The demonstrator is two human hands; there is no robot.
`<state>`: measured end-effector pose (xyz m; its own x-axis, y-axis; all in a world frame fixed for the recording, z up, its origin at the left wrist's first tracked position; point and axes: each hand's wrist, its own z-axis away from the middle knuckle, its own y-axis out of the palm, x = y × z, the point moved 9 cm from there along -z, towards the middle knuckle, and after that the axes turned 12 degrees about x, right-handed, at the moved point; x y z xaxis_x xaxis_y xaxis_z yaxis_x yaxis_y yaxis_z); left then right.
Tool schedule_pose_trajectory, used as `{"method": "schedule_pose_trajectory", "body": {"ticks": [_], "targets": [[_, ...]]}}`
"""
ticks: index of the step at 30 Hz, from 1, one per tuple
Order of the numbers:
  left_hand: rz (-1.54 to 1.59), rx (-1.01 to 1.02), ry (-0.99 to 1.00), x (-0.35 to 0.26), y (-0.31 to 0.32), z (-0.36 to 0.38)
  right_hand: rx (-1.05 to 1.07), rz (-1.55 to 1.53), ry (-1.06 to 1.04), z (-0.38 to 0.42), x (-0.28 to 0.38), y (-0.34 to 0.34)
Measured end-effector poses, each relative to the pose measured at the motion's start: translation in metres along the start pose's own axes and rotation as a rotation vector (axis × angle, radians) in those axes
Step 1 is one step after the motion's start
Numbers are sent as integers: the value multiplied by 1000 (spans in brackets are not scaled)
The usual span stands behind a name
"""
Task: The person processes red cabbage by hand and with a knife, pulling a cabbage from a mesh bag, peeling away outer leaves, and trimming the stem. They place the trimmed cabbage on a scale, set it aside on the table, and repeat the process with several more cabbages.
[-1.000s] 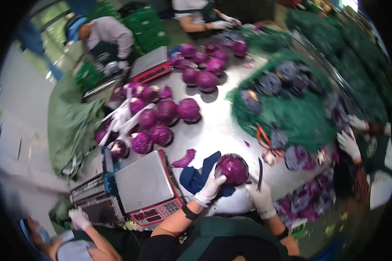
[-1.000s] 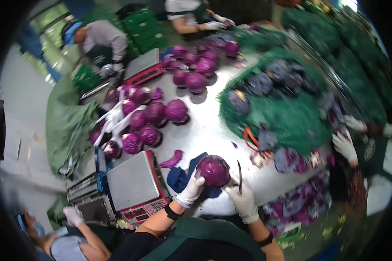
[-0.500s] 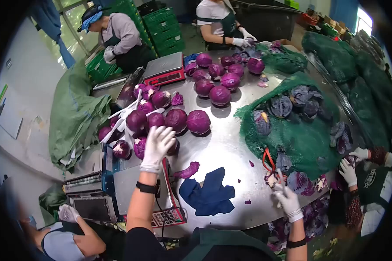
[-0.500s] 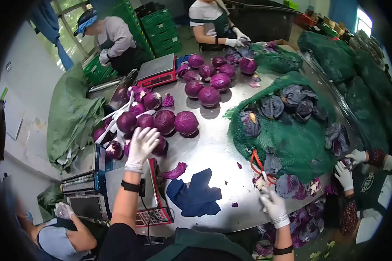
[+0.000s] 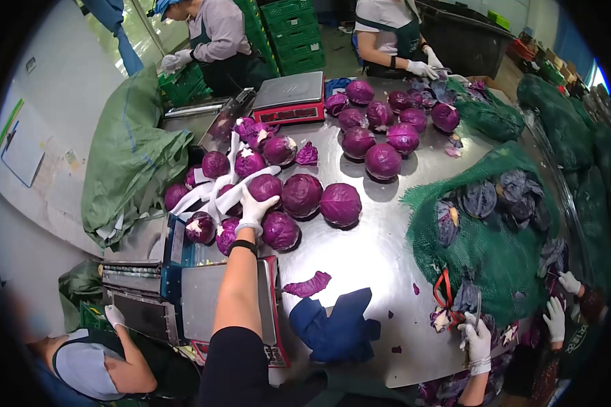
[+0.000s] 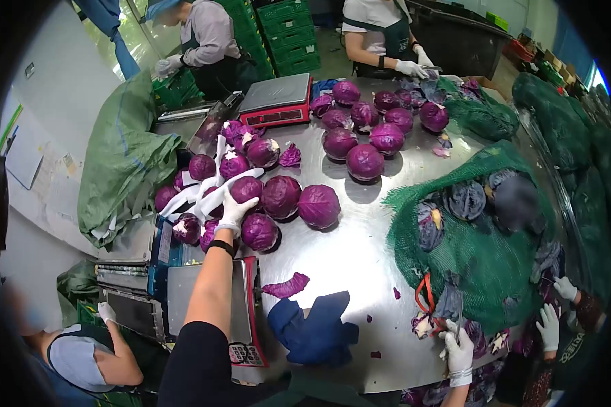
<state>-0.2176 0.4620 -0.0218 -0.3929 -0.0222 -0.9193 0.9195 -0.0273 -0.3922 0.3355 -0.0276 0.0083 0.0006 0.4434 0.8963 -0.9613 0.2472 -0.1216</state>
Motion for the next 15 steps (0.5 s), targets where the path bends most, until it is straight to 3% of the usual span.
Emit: {"method": "schedule_pose_trajectory", "body": {"ticks": [2, 3, 6, 8, 10, 15], "targets": [[-281, -150, -27, -19, -2, 7, -15, -12, 48, -3, -6, 7], [-210, -154, 31, -14, -3, 3, -15, -10, 56, -5, -6, 12], [35, -128, -34, 9, -6, -5, -29, -23, 75, -6, -11, 22], [41, -139, -23, 6, -5, 0, -3, -4, 88, -4, -14, 28], [-331, -213, 109, -46, -8, 26, 3, -4, 79, 1, -17, 29], [-404, -257, 441, -143, -18, 81, 20, -31, 63, 8, -6, 40]]}}
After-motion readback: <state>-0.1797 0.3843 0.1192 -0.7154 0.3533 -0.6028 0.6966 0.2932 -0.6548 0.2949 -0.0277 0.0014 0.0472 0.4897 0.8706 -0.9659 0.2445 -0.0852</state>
